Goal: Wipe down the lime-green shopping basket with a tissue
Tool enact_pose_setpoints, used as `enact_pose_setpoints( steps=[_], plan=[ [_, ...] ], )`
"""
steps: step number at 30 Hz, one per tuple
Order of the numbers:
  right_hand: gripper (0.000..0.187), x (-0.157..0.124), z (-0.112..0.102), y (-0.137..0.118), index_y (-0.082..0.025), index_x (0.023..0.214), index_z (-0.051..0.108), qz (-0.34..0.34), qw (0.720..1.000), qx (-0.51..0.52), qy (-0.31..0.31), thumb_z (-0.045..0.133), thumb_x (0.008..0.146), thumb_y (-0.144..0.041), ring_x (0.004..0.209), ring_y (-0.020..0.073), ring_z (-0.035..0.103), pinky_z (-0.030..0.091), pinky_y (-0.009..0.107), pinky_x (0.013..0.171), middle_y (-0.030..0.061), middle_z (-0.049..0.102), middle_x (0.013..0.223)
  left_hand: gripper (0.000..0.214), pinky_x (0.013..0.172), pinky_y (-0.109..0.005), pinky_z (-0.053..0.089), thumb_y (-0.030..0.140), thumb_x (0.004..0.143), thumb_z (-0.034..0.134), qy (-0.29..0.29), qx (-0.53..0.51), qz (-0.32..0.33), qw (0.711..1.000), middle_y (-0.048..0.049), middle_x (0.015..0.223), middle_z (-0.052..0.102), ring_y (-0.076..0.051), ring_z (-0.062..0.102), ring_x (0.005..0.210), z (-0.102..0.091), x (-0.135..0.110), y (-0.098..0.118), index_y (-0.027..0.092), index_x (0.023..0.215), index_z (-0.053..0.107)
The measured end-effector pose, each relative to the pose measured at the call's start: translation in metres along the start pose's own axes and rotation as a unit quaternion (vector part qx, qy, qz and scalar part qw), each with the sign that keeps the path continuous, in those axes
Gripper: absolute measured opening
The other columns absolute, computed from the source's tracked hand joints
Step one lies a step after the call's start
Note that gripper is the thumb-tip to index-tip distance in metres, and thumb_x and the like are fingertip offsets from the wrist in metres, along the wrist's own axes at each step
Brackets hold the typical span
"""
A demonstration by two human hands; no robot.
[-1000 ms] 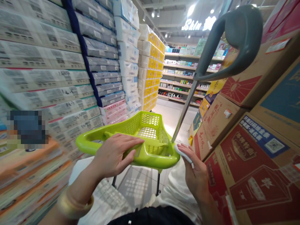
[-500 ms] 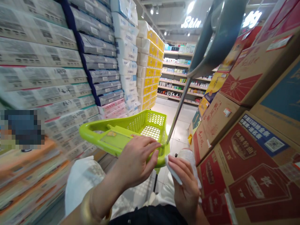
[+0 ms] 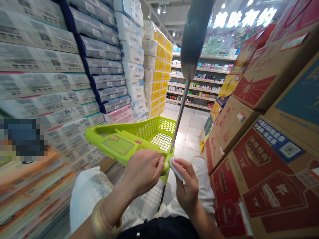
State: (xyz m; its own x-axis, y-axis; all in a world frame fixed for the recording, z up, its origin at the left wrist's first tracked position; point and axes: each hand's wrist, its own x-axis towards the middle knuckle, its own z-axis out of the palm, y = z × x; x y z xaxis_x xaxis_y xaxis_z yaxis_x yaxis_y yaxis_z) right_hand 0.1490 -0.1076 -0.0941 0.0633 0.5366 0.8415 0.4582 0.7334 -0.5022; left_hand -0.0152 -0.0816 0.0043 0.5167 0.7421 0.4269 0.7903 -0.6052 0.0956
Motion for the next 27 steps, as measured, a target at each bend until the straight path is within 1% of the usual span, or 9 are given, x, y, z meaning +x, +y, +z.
enact_pose_setpoints(
  steps=[3, 6, 8, 11, 14, 17, 19, 23, 27],
  plan=[
    [0.042, 0.009, 0.0, 0.001, -0.027, 0.124, 0.063, 0.025, 1.0, 0.0, -0.001, 0.05, 0.091, -0.005, 0.101, 0.019, 0.063, 0.057, 0.035, 0.086, 0.0083, 0.062, 0.109, 0.042, 0.059, -0.031, 0.029, 0.028, 0.096, 0.036, -0.003, 0.0, 0.009, 1.0, -0.002, 0.065, 0.061, -0.016, 0.053, 0.061, 0.0, 0.0, -0.001, 0.019, 0.062, 0.06],
    [0.042, 0.011, 0.0, -0.002, -0.028, 0.125, 0.064, -0.001, 1.0, 0.003, -0.027, 0.051, 0.091, -0.006, 0.102, 0.0205, 0.063, 0.056, 0.037, 0.086, 0.0087, 0.061, 0.11, 0.041, 0.058, -0.031, 0.027, 0.029, 0.096, 0.038, 0.007, 0.003, 0.02, 1.0, -0.002, 0.065, 0.061, -0.016, 0.052, 0.061, 0.001, -0.001, -0.001, 0.019, 0.063, 0.06],
    [0.042, 0.01, 0.001, 0.0, -0.028, 0.125, 0.064, -0.012, 1.0, 0.0, -0.02, 0.052, 0.091, -0.007, 0.102, 0.021, 0.063, 0.057, 0.038, 0.086, 0.0086, 0.062, 0.109, 0.04, 0.058, -0.031, 0.027, 0.029, 0.095, 0.038, 0.013, 0.003, 0.023, 1.0, -0.0018, 0.065, 0.06, -0.016, 0.051, 0.061, 0.002, -0.002, -0.001, 0.02, 0.063, 0.06],
    [0.037, 0.009, 0.004, 0.007, -0.027, 0.121, 0.066, 0.022, 1.0, 0.002, 0.018, 0.052, 0.092, -0.009, 0.098, 0.0191, 0.064, 0.057, 0.035, 0.085, 0.0076, 0.063, 0.105, 0.039, 0.058, -0.031, 0.027, 0.029, 0.095, 0.039, 0.007, -0.003, 0.027, 1.0, -0.0013, 0.065, 0.06, -0.016, 0.052, 0.062, 0.001, -0.004, -0.001, 0.02, 0.062, 0.059],
    [0.035, 0.009, 0.003, 0.007, -0.025, 0.121, 0.066, 0.052, 0.999, 0.01, 0.011, 0.051, 0.093, -0.01, 0.097, 0.0184, 0.064, 0.057, 0.033, 0.084, 0.0077, 0.062, 0.104, 0.038, 0.059, -0.031, 0.028, 0.029, 0.094, 0.04, 0.0, -0.01, 0.034, 0.999, -0.0009, 0.066, 0.06, -0.016, 0.052, 0.063, 0.0, -0.004, -0.001, 0.02, 0.062, 0.058],
    [0.038, 0.008, 0.002, 0.001, -0.026, 0.121, 0.066, 0.022, 1.0, 0.014, -0.016, 0.051, 0.091, -0.008, 0.101, 0.0196, 0.062, 0.056, 0.035, 0.085, 0.0088, 0.061, 0.109, 0.039, 0.059, -0.031, 0.027, 0.03, 0.094, 0.039, 0.008, -0.013, 0.043, 0.999, -0.001, 0.065, 0.059, -0.015, 0.051, 0.062, -0.001, -0.005, -0.001, 0.02, 0.061, 0.058],
    [0.038, 0.008, 0.002, 0.0, -0.027, 0.12, 0.066, 0.009, 1.0, 0.012, -0.014, 0.052, 0.091, -0.007, 0.1, 0.0197, 0.062, 0.056, 0.036, 0.085, 0.0085, 0.061, 0.108, 0.039, 0.058, -0.031, 0.027, 0.03, 0.094, 0.039, 0.012, -0.011, 0.044, 0.999, -0.0011, 0.065, 0.058, -0.015, 0.05, 0.061, -0.002, -0.005, -0.002, 0.02, 0.061, 0.058],
    [0.035, 0.01, 0.002, 0.002, -0.026, 0.119, 0.066, 0.041, 0.999, 0.011, 0.01, 0.051, 0.092, -0.009, 0.097, 0.0189, 0.064, 0.057, 0.034, 0.084, 0.0074, 0.062, 0.104, 0.039, 0.059, -0.031, 0.028, 0.028, 0.094, 0.039, 0.009, -0.008, 0.044, 0.999, -0.001, 0.064, 0.058, -0.015, 0.05, 0.061, -0.002, -0.007, -0.002, 0.02, 0.06, 0.057],
    [0.04, 0.009, -0.001, -0.006, -0.028, 0.123, 0.065, 0.009, 0.999, 0.01, -0.033, 0.051, 0.091, -0.008, 0.1, 0.0205, 0.063, 0.057, 0.036, 0.084, 0.0086, 0.061, 0.108, 0.039, 0.058, -0.031, 0.028, 0.028, 0.094, 0.039, 0.017, -0.014, 0.052, 0.998, -0.0013, 0.064, 0.058, -0.015, 0.05, 0.061, -0.003, -0.009, -0.002, 0.019, 0.061, 0.058]
  ],
)
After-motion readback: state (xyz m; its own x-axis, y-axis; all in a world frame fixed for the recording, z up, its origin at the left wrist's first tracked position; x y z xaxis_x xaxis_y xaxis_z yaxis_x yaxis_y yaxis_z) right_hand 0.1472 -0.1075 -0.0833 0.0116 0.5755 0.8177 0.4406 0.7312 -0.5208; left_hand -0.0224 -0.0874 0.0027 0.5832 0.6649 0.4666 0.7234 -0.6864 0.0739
